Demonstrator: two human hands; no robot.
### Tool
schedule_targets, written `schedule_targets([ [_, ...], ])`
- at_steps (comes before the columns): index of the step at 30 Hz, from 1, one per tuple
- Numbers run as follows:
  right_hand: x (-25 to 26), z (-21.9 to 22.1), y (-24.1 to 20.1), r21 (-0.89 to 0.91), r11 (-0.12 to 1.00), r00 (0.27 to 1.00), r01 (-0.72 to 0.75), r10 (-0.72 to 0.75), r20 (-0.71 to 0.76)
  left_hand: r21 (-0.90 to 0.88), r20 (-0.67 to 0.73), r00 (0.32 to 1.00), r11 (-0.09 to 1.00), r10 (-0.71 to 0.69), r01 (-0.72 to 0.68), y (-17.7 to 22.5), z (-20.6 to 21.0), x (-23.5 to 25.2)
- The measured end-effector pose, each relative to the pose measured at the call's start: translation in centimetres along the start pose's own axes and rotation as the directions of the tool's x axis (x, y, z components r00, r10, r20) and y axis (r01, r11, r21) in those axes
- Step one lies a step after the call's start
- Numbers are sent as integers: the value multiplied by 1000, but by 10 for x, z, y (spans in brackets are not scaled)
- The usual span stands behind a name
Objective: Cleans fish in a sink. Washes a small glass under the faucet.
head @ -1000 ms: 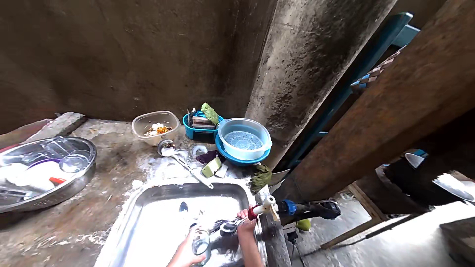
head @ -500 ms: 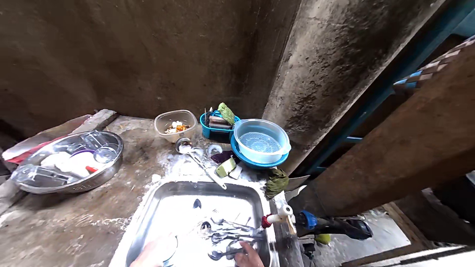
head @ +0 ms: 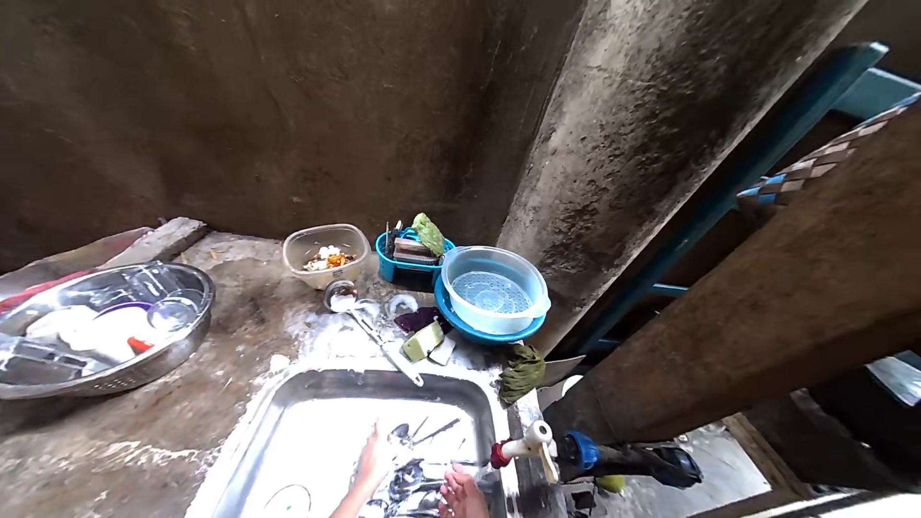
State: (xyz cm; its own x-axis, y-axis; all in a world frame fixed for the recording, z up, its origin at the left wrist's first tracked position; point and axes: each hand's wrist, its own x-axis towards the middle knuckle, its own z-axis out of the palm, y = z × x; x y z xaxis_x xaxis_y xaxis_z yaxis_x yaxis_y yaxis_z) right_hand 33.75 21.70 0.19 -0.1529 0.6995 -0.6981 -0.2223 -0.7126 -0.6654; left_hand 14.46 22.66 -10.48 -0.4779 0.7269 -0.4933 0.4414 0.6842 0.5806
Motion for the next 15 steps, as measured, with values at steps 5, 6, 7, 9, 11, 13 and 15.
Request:
schedule_targets([
  [5, 22, -10, 10, -46, 999, 1000, -12, 11, -21, -21, 158, 986, 998, 54, -52, 0, 2, -7],
  [6, 25, -12, 10, -74, 997, 999, -6, 3, -32, 7, 141, 988, 998, 62, -64, 2, 0, -11],
  [7, 27, -12, 9, -110, 994, 999, 7, -11, -35, -4, 119, 990, 997, 81, -81, 4, -4, -15],
  [9, 31, -13, 9, -210, 977, 998, 44, -50, -24, -93, 96, 991, 992, 97, -88, 5, -12, -22],
  [11, 39, -13, 11, -306, 946, 994, 104, -110, -1, -198, 92, 992, 978, 85, -65, 6, -17, -26],
  [13, 43, -10, 9, -372, 912, 984, 176, -173, 42, -234, 64, 994, 970, 90, -72, 15, -27, -33],
  [15, 42, -7, 4, -402, 885, 973, 233, -214, 91, -228, 4, 996, 970, 89, -86, 29, -37, -41],
])
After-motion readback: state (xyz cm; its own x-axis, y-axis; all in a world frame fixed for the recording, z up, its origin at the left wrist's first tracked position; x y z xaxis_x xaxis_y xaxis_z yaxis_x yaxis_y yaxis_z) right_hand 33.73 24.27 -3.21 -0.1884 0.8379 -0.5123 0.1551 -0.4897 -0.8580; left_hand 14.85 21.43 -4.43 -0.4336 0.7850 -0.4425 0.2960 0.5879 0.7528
